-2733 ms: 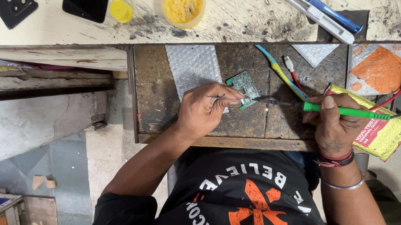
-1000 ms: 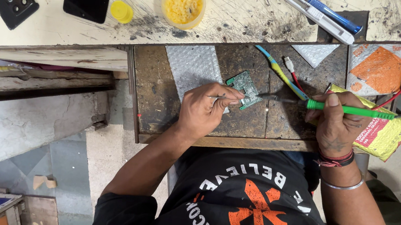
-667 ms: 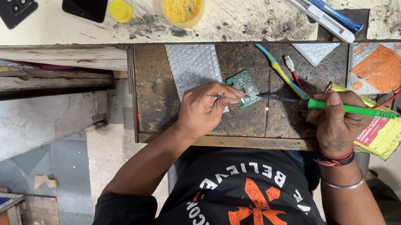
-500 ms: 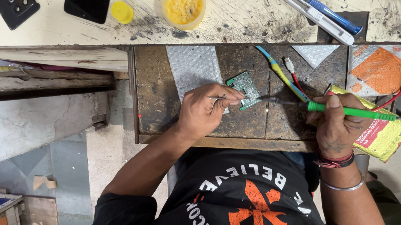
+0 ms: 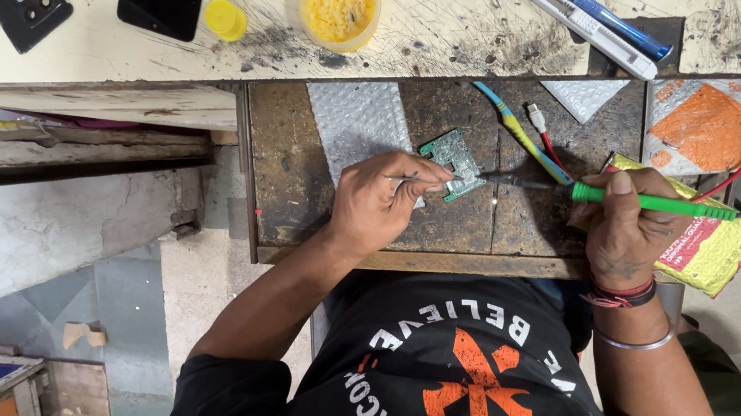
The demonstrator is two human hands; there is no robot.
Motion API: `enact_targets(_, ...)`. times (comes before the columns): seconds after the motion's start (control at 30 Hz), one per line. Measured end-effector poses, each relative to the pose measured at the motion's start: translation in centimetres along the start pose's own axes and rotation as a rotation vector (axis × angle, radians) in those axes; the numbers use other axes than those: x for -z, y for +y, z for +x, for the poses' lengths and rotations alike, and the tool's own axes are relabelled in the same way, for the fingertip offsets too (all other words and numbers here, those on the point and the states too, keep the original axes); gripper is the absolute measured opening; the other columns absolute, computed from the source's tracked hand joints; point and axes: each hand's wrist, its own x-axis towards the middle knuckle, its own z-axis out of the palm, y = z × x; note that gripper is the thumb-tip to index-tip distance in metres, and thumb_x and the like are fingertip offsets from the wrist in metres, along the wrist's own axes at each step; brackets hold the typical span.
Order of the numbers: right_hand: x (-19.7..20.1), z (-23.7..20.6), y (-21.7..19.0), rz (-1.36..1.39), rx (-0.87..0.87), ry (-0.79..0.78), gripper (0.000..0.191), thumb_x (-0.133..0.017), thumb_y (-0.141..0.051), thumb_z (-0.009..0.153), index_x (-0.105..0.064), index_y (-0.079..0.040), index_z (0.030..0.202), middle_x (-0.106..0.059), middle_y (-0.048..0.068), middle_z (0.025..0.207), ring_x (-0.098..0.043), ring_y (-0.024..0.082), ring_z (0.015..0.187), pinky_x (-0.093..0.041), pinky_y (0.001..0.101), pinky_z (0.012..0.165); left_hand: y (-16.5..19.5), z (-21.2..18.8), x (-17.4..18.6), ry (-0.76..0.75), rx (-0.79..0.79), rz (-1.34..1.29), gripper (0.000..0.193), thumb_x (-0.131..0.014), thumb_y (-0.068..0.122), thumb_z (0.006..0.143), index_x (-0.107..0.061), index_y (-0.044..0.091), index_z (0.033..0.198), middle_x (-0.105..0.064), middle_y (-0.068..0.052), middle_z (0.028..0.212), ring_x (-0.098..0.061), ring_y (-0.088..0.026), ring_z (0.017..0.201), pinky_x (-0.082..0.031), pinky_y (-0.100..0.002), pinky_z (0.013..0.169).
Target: The person holds a small green circuit board on the workbench with tweezers in one hand and a soldering iron in the other, soldering components onto the board. They briefly dip the soldering iron or wire into a small yellow flux container, then resume soldering joints on the board for the rest of the clip.
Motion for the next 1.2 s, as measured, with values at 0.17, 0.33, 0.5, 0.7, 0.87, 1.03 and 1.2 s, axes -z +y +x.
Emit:
enact_targets(0.17,0.14,0.02,0.02,-0.021,-0.003,0.003,0.032,-0.060,-0.017,0.117,-0.059,0.002,0.091,-0.067,0.015,0.082,-0.058,0.015,0.055,-0.047,0.0254,0.052,-0.16,0.12,-0.12,-0.001,0.002,-0.063,0.005,-0.064,0.005,0.104,-0.063,0.001,0.102,-0.076,-0.011,0.107,-0.079,-0.019,0.098,-0.068,-0.030,0.084)
enact_targets(0.33,0.06,0.26,0.02,-0.002,-0.001,-0.002,0.032,-0.060,-0.017,0.117,-0.059,0.002,0.091,-0.066,0.015,0.080,-0.056,0.014,0.053,-0.046,0.0255,0.051,-0.14,0.08,-0.02,-0.011,0.017,0.016,0.005,-0.065,0.006,0.103,-0.064,0.002,0.100,-0.078,-0.010,0.105,-0.080,-0.019,0.094,-0.067,-0.030,0.081)
enact_targets(0.5,-0.02,0.10,-0.18,-0.014,-0.005,-0.009,0.032,-0.060,-0.017,0.117,-0.060,0.003,0.092,-0.065,0.015,0.078,-0.056,0.015,0.052,-0.045,0.0256,0.051,-0.17,0.07,0.00,-0.013,0.005,0.012,0.007,-0.064,0.008,0.104,-0.064,0.002,0.101,-0.077,-0.009,0.106,-0.080,-0.019,0.095,-0.067,-0.030,0.082)
enact_targets(0.7,-0.02,0.21,-0.15,-0.007,-0.023,-0.022,0.031,-0.060,-0.017,0.117,-0.060,0.003,0.093,-0.066,0.014,0.079,-0.058,0.015,0.054,-0.048,0.0264,0.051,-0.12,0.07,-0.02,-0.009,-0.005,0.011,0.007,-0.064,0.009,0.104,-0.063,0.002,0.101,-0.077,-0.009,0.105,-0.080,-0.019,0.094,-0.067,-0.029,0.082)
enact_targets(0.87,-0.05,0.09,-0.07,0.000,-0.019,-0.023,0.029,-0.060,-0.017,0.117,-0.060,0.002,0.095,-0.067,0.015,0.082,-0.059,0.015,0.056,-0.048,0.0263,0.053,0.02,0.17,0.04,0.000,-0.026,0.051,0.009,-0.065,0.010,0.104,-0.062,0.003,0.099,-0.078,-0.008,0.104,-0.080,-0.019,0.093,-0.066,-0.030,0.080)
enact_targets(1.03,-0.01,0.17,-0.12,-0.008,-0.029,-0.028,0.025,-0.060,-0.018,0.116,-0.061,0.001,0.099,-0.066,0.014,0.081,-0.059,0.015,0.055,-0.048,0.0260,0.052,0.20,0.14,0.13,-0.016,0.011,0.043,0.008,-0.064,0.010,0.104,-0.063,0.003,0.099,-0.078,-0.008,0.105,-0.080,-0.018,0.093,-0.066,-0.030,0.079)
enact_targets(1.2,-0.12,0.17,-0.16,0.003,-0.001,-0.038,0.024,-0.059,-0.016,0.116,-0.060,0.001,0.099,-0.069,0.016,0.088,-0.061,0.015,0.059,-0.051,0.0263,0.055,0.12,0.28,0.16,-0.007,-0.013,0.050,0.007,-0.065,0.009,0.104,-0.064,0.003,0.100,-0.078,-0.008,0.105,-0.080,-0.018,0.093,-0.066,-0.030,0.080)
